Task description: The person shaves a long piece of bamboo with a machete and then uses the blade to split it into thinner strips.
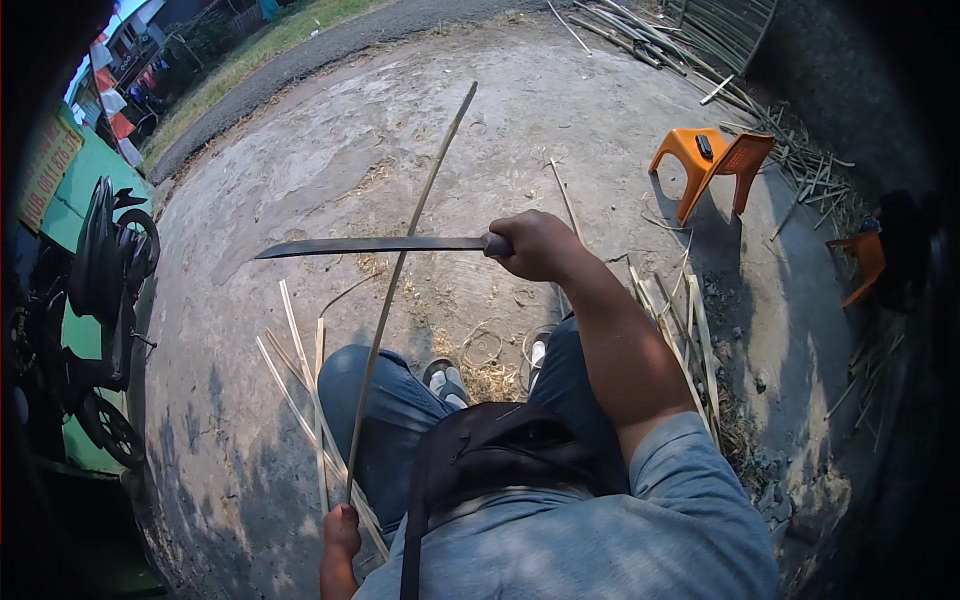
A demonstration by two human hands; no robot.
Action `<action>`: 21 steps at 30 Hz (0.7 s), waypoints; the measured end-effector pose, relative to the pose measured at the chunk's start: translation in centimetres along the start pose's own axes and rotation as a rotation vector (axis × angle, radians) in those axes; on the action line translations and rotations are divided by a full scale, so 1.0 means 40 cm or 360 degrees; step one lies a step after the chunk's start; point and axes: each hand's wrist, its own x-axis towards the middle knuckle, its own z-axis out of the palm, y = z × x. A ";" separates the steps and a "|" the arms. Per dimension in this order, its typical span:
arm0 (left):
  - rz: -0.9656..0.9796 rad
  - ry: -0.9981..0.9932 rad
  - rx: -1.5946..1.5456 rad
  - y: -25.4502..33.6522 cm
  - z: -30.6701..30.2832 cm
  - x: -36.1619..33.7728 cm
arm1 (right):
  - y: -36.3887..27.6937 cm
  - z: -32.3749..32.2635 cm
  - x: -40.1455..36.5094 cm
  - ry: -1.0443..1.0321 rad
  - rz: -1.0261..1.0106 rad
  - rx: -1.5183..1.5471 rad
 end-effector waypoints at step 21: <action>-0.0035 -0.0256 0.0036 0.056 -0.073 -0.004 | -0.092 0.032 -0.007 -0.0323 -0.0059 -0.0103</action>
